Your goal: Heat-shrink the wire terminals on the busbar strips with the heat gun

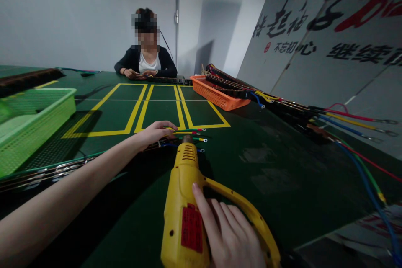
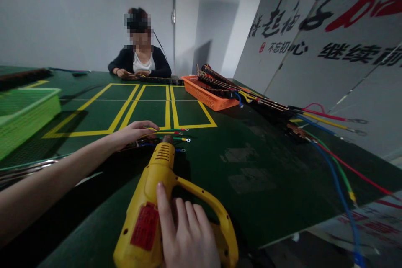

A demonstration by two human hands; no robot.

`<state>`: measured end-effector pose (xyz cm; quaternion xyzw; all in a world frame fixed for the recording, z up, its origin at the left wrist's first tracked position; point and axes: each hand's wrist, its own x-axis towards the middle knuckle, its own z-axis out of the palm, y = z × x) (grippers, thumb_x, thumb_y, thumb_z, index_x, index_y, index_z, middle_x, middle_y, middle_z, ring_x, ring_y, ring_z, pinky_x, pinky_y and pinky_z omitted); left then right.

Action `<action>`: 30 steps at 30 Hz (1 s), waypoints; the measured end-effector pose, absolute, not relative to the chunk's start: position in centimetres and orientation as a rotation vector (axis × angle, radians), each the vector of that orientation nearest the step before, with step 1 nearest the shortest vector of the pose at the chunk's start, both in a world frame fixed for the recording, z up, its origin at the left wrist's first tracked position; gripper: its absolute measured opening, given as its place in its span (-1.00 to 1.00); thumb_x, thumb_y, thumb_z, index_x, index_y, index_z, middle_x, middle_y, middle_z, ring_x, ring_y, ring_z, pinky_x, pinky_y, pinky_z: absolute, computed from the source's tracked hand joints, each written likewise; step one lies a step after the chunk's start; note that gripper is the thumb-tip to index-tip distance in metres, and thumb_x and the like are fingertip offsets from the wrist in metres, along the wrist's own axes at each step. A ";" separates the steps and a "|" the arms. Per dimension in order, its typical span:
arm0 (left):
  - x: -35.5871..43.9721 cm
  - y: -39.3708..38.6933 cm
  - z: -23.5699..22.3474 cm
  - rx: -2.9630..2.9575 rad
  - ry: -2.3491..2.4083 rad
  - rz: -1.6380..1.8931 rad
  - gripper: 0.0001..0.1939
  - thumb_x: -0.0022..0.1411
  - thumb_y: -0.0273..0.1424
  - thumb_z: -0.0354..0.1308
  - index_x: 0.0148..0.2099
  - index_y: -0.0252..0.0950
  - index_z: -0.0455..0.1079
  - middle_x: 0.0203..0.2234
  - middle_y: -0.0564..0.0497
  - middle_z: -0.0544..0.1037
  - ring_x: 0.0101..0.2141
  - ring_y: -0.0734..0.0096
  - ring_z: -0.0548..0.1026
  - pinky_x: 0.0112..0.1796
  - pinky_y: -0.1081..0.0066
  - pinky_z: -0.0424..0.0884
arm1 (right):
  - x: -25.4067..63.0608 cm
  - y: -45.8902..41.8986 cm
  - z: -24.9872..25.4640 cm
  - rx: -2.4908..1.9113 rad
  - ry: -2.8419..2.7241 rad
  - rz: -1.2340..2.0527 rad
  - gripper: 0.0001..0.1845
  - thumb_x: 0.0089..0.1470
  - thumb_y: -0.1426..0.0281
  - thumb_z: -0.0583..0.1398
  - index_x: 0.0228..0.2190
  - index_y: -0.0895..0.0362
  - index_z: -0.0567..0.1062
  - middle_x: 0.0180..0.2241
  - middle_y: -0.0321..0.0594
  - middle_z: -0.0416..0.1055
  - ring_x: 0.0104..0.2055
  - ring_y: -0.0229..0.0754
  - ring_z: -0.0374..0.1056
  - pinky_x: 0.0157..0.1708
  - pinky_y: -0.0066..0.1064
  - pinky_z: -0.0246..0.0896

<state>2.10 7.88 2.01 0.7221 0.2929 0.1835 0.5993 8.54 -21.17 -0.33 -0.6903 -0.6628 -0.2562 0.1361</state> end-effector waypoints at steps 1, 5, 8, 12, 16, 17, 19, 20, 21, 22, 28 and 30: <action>2.1 7.9 2.0 1.661 0.677 0.426 -0.61 -0.10 -0.21 0.26 -0.22 -0.28 0.38 -0.46 0.05 0.52 -0.34 0.32 0.50 -0.22 0.32 0.36 | 8.9 -21.2 -0.1 -1.995 -1.903 -0.713 -0.21 0.23 0.01 -0.34 0.25 0.30 -0.03 -0.27 -0.13 0.49 -0.26 -0.15 0.43 -0.25 -0.33 0.27; 2.0 8.0 2.0 1.664 0.661 0.418 -0.64 -0.06 -0.22 0.23 -0.20 -0.26 0.37 -0.43 0.06 0.51 -0.30 0.30 0.51 -0.21 0.33 0.36 | 10.4 -21.6 0.9 -2.039 -1.852 -0.662 0.22 -0.20 -0.39 -0.08 0.19 0.30 0.09 -0.23 -0.10 0.48 -0.26 -0.07 0.44 -0.30 -0.30 0.30; 1.9 8.0 2.1 1.731 0.626 0.406 -0.69 -0.03 -0.23 0.18 -0.22 -0.27 0.39 -0.43 0.06 0.51 -0.30 0.28 0.50 -0.21 0.34 0.36 | 11.5 -21.9 0.8 -2.107 -1.802 -0.674 0.23 -0.25 -0.36 0.05 0.20 0.26 0.07 -0.22 -0.10 0.48 -0.25 -0.05 0.43 -0.29 -0.29 0.29; 2.0 7.9 2.2 1.826 0.595 0.391 -0.72 0.00 -0.25 0.12 -0.26 -0.29 0.43 -0.44 0.04 0.51 -0.30 0.27 0.49 -0.21 0.35 0.35 | 12.3 -22.3 0.0 -2.210 -1.704 -0.679 0.25 -0.28 -0.37 0.06 0.24 0.20 0.01 -0.13 -0.09 0.45 -0.19 -0.01 0.41 -0.24 -0.25 0.26; 2.1 8.1 2.0 1.889 0.614 0.379 -0.72 0.02 -0.27 0.08 -0.24 -0.30 0.44 -0.44 0.04 0.51 -0.30 0.28 0.48 -0.22 0.37 0.35 | 12.3 -22.3 -0.4 -2.239 -1.673 -0.663 0.24 -0.27 -0.38 0.04 0.24 0.17 0.00 -0.10 -0.10 0.43 -0.16 -0.01 0.40 -0.21 -0.24 0.26; 2.1 8.1 2.0 1.913 0.615 0.378 -0.72 0.03 -0.27 0.08 -0.24 -0.29 0.45 -0.44 0.04 0.51 -0.31 0.28 0.48 -0.23 0.37 0.35 | 12.2 -22.3 -0.3 -2.237 -1.673 -0.674 0.24 -0.26 -0.38 0.03 0.24 0.18 0.00 -0.09 -0.08 0.43 -0.15 -0.01 0.40 -0.21 -0.24 0.26; 2.2 8.3 1.9 1.958 0.624 0.373 -0.71 0.04 -0.28 0.06 -0.22 -0.29 0.46 -0.43 0.03 0.51 -0.30 0.27 0.47 -0.25 0.38 0.35 | 11.9 -22.2 -0.1 -2.221 -1.688 -0.717 0.24 -0.23 -0.37 0.01 0.24 0.24 -0.01 -0.12 -0.05 0.45 -0.17 -0.01 0.41 -0.23 -0.25 0.28; 2.1 8.3 1.9 1.975 0.629 0.371 -0.70 0.05 -0.27 0.05 -0.21 -0.28 0.46 -0.43 0.02 0.51 -0.30 0.27 0.47 -0.25 0.38 0.35 | 11.7 -22.2 0.1 -2.206 -1.703 -0.746 0.24 -0.22 -0.37 0.01 0.24 0.27 -0.01 -0.15 -0.04 0.46 -0.19 -0.01 0.42 -0.25 -0.25 0.29; 2.1 8.3 1.8 1.985 0.633 0.368 -0.69 0.06 -0.26 0.05 -0.20 -0.28 0.47 -0.42 0.02 0.51 -0.30 0.27 0.47 -0.25 0.38 0.35 | 11.5 -22.2 0.2 -2.193 -1.722 -0.771 0.25 -0.21 -0.36 0.01 0.23 0.30 -0.01 -0.17 -0.03 0.47 -0.21 -0.01 0.43 -0.27 -0.26 0.30; 2.1 8.4 1.8 1.992 0.636 0.364 -0.68 0.07 -0.25 0.04 -0.19 -0.29 0.47 -0.41 0.01 0.51 -0.30 0.27 0.47 -0.26 0.38 0.34 | 11.2 -22.2 0.3 -2.180 -1.746 -0.788 0.25 -0.20 -0.36 0.00 0.23 0.33 -0.01 -0.19 -0.02 0.47 -0.22 -0.01 0.43 -0.28 -0.26 0.31; 2.3 8.2 1.8 2.137 0.624 0.351 -0.60 0.12 -0.15 -0.03 -0.18 -0.31 0.46 -0.36 -0.01 0.52 -0.31 0.28 0.46 -0.26 0.39 0.34 | 9.3 -21.7 -0.3 -2.083 -1.914 -0.784 0.17 -0.04 -0.32 -0.18 0.22 0.41 0.02 -0.21 -0.02 0.48 -0.24 -0.05 0.44 -0.27 -0.28 0.32; 2.3 8.0 1.9 2.199 0.632 0.343 -0.56 0.13 -0.12 -0.06 -0.17 -0.31 0.46 -0.33 -0.01 0.54 -0.29 0.27 0.46 -0.24 0.38 0.34 | 8.5 -21.3 -0.8 -2.051 -1.933 -0.814 -0.10 0.18 -0.09 -0.25 0.23 0.39 0.01 -0.22 -0.05 0.48 -0.23 -0.09 0.43 -0.25 -0.31 0.29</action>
